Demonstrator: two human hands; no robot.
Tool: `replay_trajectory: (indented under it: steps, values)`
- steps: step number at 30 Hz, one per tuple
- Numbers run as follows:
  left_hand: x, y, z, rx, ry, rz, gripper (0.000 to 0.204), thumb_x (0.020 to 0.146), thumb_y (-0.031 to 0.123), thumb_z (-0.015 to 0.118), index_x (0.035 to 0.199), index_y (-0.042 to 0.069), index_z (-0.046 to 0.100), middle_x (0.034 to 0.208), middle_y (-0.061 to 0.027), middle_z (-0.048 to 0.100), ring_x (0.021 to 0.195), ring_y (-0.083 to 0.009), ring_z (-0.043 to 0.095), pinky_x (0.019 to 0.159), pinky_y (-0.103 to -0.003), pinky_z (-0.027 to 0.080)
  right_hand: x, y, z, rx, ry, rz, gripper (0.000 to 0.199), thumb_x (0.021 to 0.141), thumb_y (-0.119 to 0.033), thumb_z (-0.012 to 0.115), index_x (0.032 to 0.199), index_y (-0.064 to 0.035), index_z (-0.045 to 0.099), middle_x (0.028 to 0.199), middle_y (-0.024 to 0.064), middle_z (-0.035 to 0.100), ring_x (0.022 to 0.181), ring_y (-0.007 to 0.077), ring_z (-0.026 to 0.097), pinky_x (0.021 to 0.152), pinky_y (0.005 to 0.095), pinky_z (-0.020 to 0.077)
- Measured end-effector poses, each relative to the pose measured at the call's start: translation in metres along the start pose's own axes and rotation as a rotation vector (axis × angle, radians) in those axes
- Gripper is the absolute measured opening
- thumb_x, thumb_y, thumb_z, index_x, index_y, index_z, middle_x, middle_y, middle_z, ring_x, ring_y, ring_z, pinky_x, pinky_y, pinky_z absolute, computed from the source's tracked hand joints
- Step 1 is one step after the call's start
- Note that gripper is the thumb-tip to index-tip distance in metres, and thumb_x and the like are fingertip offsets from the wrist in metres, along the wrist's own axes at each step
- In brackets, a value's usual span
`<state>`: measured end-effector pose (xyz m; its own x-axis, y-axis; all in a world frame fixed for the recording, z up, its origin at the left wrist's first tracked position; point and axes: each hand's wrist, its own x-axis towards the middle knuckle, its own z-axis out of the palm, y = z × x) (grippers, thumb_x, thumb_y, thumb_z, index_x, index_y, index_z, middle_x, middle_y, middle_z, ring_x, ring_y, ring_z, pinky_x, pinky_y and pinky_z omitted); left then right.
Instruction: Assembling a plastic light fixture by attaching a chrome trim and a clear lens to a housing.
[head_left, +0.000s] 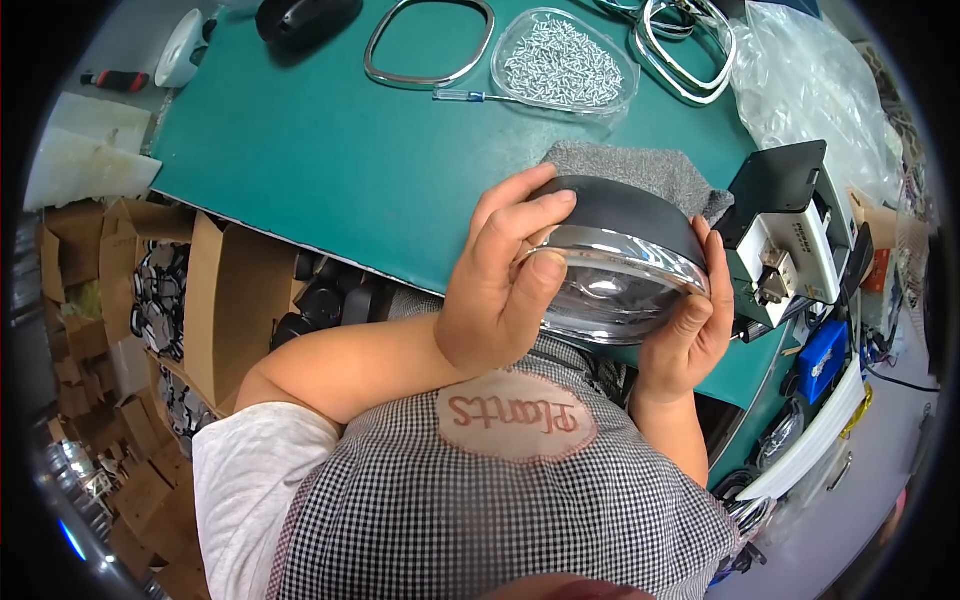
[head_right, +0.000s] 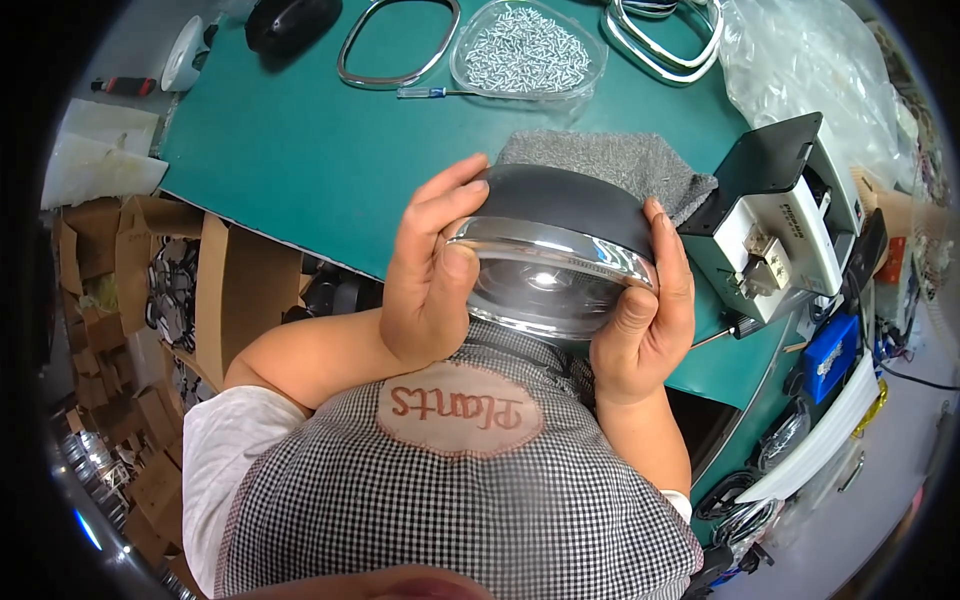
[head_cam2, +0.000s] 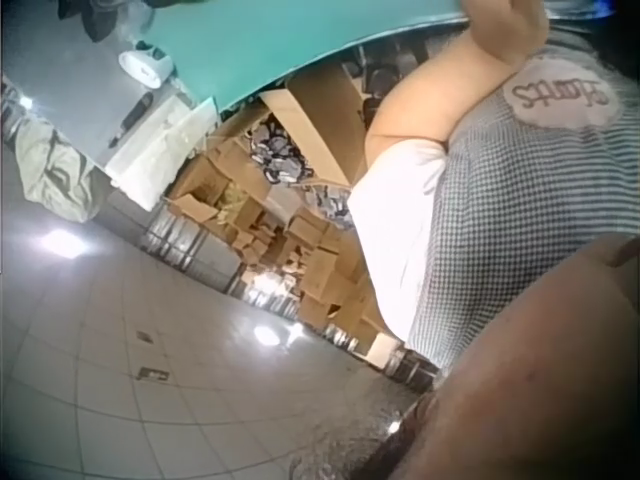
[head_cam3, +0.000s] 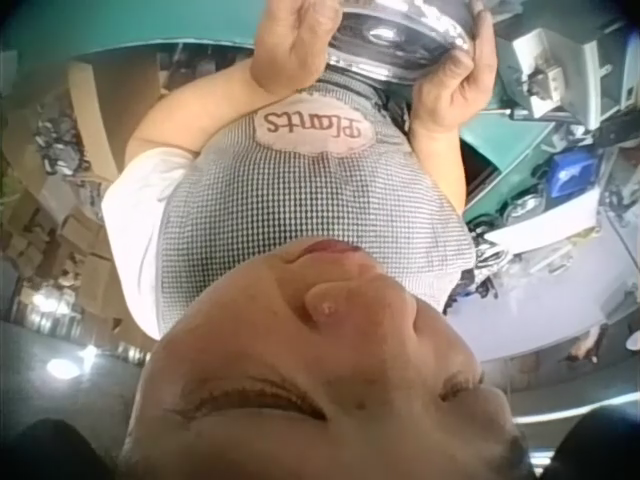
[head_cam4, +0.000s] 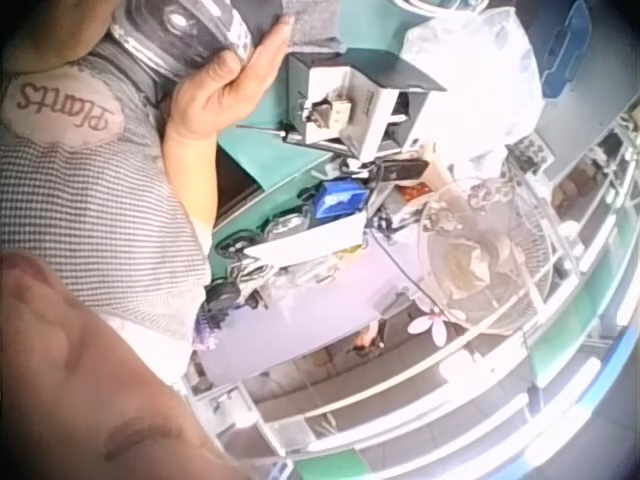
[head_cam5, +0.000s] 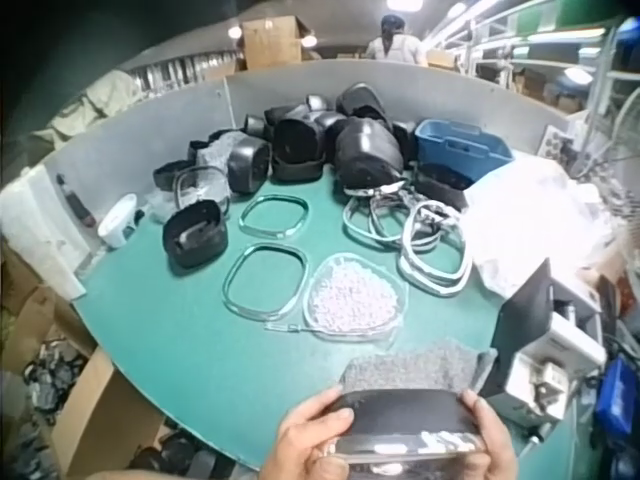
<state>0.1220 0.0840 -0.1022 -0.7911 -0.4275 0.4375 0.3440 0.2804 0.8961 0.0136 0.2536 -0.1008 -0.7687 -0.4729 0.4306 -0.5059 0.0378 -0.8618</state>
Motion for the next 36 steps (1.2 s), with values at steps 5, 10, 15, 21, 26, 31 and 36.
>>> replay_trajectory:
  steps: [5,10,15,21,26,31,36]
  values:
    - [0.001,-0.007,-0.001,0.104,-0.031,0.125,0.043,0.106,0.023,0.036,0.138,-0.006,0.037,0.146,-0.0331,0.033,0.124,-0.0279,0.051,0.104,-0.035,0.042,0.004,-0.002,0.001,0.052,-0.001,0.051,0.075,0.101,-0.051,0.044,0.145,0.0092,0.034,0.145,0.0265,0.045,0.129,0.0307,0.050,0.110,0.0411,0.0381]
    - [-0.001,-0.007,-0.004,0.161,-0.080,0.152,0.037,0.102,0.014,0.047,0.132,-0.006,0.043,0.143,-0.0262,0.035,0.135,-0.0392,0.040,0.101,-0.038,0.048,0.010,-0.003,-0.002,0.138,-0.046,0.101,0.081,0.098,-0.056,0.046,0.144,0.0103,0.036,0.145,0.0253,0.046,0.130,0.0298,0.050,0.110,0.0400,0.0364]
    - [0.000,0.003,0.001,-0.057,0.008,0.002,0.037,0.102,0.017,0.049,0.131,-0.006,0.043,0.142,-0.0262,0.037,0.134,-0.0363,0.040,0.098,-0.036,0.049,0.011,-0.002,-0.004,0.112,-0.080,0.038,0.079,0.098,-0.057,0.046,0.140,0.0095,0.042,0.142,0.0245,0.049,0.129,0.0290,0.051,0.110,0.0387,0.0362]
    - [0.008,0.010,-0.003,-0.237,0.021,-0.252,0.061,0.099,0.041,0.055,0.139,-0.004,0.040,0.143,-0.0235,0.035,0.130,-0.0295,0.044,0.101,-0.037,0.046,0.005,0.009,-0.001,0.097,-0.029,0.077,0.084,0.096,-0.063,0.043,0.140,0.0077,0.041,0.143,0.0270,0.047,0.129,0.0329,0.051,0.109,0.0430,0.0395]
    - [0.005,0.007,-0.007,-0.097,-0.035,-0.155,0.072,0.094,0.055,0.056,0.141,0.001,0.045,0.141,-0.0219,0.037,0.127,-0.0270,0.047,0.098,-0.035,0.048,-0.002,0.010,0.000,0.104,-0.018,0.040,0.083,0.096,-0.064,0.042,0.140,0.0065,0.042,0.142,0.0282,0.047,0.128,0.0338,0.051,0.108,0.0436,0.0411]
    - [0.000,0.001,-0.005,0.019,-0.079,-0.049,0.075,0.099,0.055,0.045,0.140,-0.007,0.042,0.140,-0.0257,0.043,0.130,-0.0304,0.045,0.107,-0.036,0.038,-0.005,0.006,0.002,0.053,0.010,0.051,0.083,0.097,-0.065,0.038,0.142,0.0040,0.039,0.143,0.0291,0.045,0.128,0.0346,0.051,0.107,0.0453,0.0418]
    - [0.001,-0.002,-0.009,0.071,-0.088,-0.023,0.080,0.097,0.057,0.048,0.141,-0.010,0.041,0.142,-0.0247,0.041,0.130,-0.0289,0.046,0.104,-0.035,0.042,-0.005,0.004,0.005,0.065,0.038,0.057,0.083,0.097,-0.064,0.038,0.144,0.0042,0.035,0.144,0.0284,0.044,0.128,0.0349,0.050,0.108,0.0463,0.0417]
